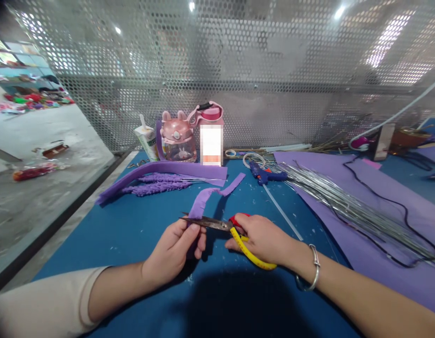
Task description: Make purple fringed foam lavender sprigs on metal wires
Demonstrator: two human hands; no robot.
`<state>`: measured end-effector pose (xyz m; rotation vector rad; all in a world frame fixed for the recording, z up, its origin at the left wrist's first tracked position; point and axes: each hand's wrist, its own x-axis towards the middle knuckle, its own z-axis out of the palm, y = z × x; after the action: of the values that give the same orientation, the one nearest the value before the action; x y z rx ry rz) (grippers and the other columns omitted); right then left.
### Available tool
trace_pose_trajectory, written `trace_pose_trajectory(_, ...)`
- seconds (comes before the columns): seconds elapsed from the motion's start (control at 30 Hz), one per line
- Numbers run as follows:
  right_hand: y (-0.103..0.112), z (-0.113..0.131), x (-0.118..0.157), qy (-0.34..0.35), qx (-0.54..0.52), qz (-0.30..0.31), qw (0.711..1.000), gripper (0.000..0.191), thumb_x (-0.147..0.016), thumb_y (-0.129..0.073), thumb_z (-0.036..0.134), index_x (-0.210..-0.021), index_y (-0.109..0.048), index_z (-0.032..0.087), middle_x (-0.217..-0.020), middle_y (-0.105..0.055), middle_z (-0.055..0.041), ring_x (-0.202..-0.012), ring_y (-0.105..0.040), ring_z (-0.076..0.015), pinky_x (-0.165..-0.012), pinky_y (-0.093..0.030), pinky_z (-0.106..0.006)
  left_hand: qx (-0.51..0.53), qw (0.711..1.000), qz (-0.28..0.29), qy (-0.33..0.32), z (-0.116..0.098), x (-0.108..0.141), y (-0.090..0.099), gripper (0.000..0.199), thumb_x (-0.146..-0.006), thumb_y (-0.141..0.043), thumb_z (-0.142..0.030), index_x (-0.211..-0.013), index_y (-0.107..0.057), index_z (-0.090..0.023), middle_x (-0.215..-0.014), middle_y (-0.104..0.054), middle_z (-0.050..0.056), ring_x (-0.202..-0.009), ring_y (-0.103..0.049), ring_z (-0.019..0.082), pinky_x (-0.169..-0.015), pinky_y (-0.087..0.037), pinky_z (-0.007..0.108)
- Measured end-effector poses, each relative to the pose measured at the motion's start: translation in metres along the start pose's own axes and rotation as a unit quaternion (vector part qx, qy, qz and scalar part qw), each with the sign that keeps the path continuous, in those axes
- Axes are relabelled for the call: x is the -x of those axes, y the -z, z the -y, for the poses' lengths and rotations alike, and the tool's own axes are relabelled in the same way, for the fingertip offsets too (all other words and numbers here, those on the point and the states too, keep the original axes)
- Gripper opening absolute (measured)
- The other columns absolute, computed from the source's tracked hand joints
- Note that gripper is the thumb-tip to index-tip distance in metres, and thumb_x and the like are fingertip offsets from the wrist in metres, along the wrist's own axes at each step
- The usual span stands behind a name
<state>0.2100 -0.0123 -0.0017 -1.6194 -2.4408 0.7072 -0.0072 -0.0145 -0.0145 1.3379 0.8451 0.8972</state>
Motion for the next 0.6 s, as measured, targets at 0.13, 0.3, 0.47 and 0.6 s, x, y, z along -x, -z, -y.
trace_pose_trajectory(0.13, 0.000, 0.000, 0.001, 0.011, 0.022, -0.005, 1.000, 0.031, -0.082, -0.051, 0.051, -0.077, -0.042, 0.022, -0.069, -0.058, -0.0011, -0.058, -0.049, -0.0146, -0.053, -0.033, -0.024, 0.002, 1.000, 0.000, 0.000, 0.002, 0.000, 0.000, 0.029, -0.090, -0.041, -0.038, -0.082, -0.054, -0.013, -0.060, -0.055, -0.001, -0.050, -0.049, 0.008, -0.052, -0.042, 0.022)
trace_pose_trajectory(0.3, 0.004, -0.002, 0.002, 0.014, 0.007, 0.002, 1.000, 0.033, -0.082, -0.051, 0.053, -0.076, -0.043, 0.021, -0.067, -0.055, 0.0011, -0.055, -0.045, -0.0126, -0.052, -0.033, -0.023, 0.024, 0.999, 0.017, 0.018, 0.003, 0.000, 0.000, 0.029, -0.091, -0.040, -0.040, -0.087, -0.053, -0.014, -0.062, -0.056, -0.001, -0.051, -0.050, 0.008, -0.052, -0.041, 0.022)
trace_pose_trajectory(0.47, 0.012, 0.002, 0.006, -0.016, -0.059, 0.053, 0.997, 0.033, -0.080, -0.055, 0.050, -0.071, -0.044, 0.020, -0.061, -0.049, 0.0042, -0.051, -0.038, -0.0091, -0.045, -0.028, -0.020, 0.027, 0.999, 0.013, 0.038, 0.002, -0.003, 0.000, 0.031, -0.089, -0.042, -0.042, -0.085, -0.053, -0.014, -0.060, -0.055, -0.001, -0.048, -0.048, 0.007, -0.050, -0.039, 0.020)
trace_pose_trajectory(0.6, 0.015, 0.005, 0.008, -0.028, -0.098, 0.077, 0.992, 0.032, -0.080, -0.054, 0.048, -0.070, -0.044, 0.019, -0.059, -0.046, 0.0051, -0.051, -0.035, -0.0080, -0.043, -0.026, -0.019, 0.047, 0.998, 0.026, 0.032, 0.004, -0.005, 0.001, 0.029, -0.089, -0.044, -0.041, -0.085, -0.052, -0.014, -0.060, -0.055, -0.001, -0.049, -0.048, 0.007, -0.051, -0.039, 0.021)
